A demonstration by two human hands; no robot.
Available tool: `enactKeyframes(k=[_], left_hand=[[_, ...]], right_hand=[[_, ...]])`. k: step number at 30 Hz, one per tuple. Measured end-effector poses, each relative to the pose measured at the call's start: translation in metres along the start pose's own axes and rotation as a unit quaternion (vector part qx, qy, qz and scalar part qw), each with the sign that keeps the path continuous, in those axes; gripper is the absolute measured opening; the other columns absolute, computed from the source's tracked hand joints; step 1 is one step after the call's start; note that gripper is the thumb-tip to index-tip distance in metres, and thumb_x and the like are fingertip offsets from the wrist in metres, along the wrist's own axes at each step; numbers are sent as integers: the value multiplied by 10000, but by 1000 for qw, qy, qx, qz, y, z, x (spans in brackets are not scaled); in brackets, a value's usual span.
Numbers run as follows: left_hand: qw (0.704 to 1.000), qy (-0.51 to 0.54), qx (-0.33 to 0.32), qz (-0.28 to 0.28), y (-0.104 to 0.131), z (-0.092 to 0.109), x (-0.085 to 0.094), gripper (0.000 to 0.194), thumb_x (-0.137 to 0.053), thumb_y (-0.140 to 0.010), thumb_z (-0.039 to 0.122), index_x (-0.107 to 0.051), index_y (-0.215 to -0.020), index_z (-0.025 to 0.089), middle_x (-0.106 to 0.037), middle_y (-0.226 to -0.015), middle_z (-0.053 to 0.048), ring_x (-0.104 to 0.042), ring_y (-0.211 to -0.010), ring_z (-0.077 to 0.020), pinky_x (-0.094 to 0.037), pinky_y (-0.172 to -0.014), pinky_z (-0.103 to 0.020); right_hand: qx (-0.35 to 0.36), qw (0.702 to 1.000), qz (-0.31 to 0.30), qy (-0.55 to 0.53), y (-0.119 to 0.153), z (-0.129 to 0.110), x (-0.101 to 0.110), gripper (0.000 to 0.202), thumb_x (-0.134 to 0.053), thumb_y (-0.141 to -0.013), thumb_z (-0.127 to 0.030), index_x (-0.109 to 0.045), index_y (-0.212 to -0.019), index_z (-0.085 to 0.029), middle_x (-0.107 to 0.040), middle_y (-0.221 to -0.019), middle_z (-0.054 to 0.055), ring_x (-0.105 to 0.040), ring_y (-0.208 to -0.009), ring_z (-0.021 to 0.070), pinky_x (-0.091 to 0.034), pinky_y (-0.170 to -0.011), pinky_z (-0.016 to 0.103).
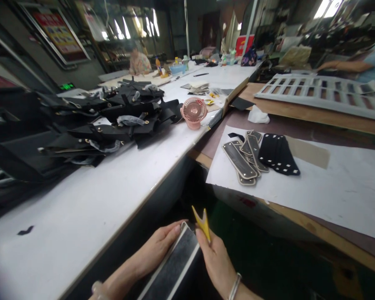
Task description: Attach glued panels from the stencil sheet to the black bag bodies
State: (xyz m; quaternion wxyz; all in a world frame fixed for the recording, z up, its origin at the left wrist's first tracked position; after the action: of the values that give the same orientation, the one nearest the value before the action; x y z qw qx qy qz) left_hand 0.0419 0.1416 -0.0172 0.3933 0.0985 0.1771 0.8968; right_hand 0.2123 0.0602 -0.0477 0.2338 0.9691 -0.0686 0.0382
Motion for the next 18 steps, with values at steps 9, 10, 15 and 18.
enactKeyframes(k=[9,10,15,18], left_hand=[[1000,-19,-2,-5,2,5,-2,536,-374,-991,529,-551,-1380,205,-649,-1319,-54,-583,-1215,-209,-384,-1093,-333],[1000,-28,1,3,2,5,-2,539,-382,-988,531,-554,-1376,199,-644,-1326,-59,-577,-1223,-213,-383,-1094,-332],[998,-60,-1,29,5,2,-4,531,-365,-990,527,-573,-1362,210,-661,-1307,-52,-602,-1187,-236,-419,-1056,-344],[997,-65,0,42,6,4,-4,526,-368,-991,515,-541,-1396,227,-650,-1330,-40,-609,-1179,-231,-409,-1065,-337]], right_hand=[[34,996,-44,-68,-6,9,7,636,-478,-914,-648,-587,-1296,-151,-612,-1319,121,-498,-1305,249,-291,-1168,379],[4,992,-77,-101,-12,9,8,628,-462,-918,-658,-602,-1267,-155,-645,-1263,112,-547,-1250,239,-346,-1131,367],[-217,955,-183,-92,-64,11,-2,578,-402,-941,-667,-659,-927,-150,-683,-812,48,-669,-722,147,-534,-730,260],[-274,936,-219,-16,-97,13,-13,495,-481,-960,-566,-630,-772,-134,-612,-654,11,-582,-534,107,-490,-553,234]])
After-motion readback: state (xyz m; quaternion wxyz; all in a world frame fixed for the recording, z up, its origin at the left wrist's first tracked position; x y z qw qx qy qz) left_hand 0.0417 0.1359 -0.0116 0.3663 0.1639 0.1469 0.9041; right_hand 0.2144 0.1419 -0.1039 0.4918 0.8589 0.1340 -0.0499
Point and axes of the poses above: each hand's wrist, its own y-axis away from the middle knuckle, its own x-axis out of the back of the hand, z = x × y, the point moved 1 cm from there along -y, towards the middle knuckle
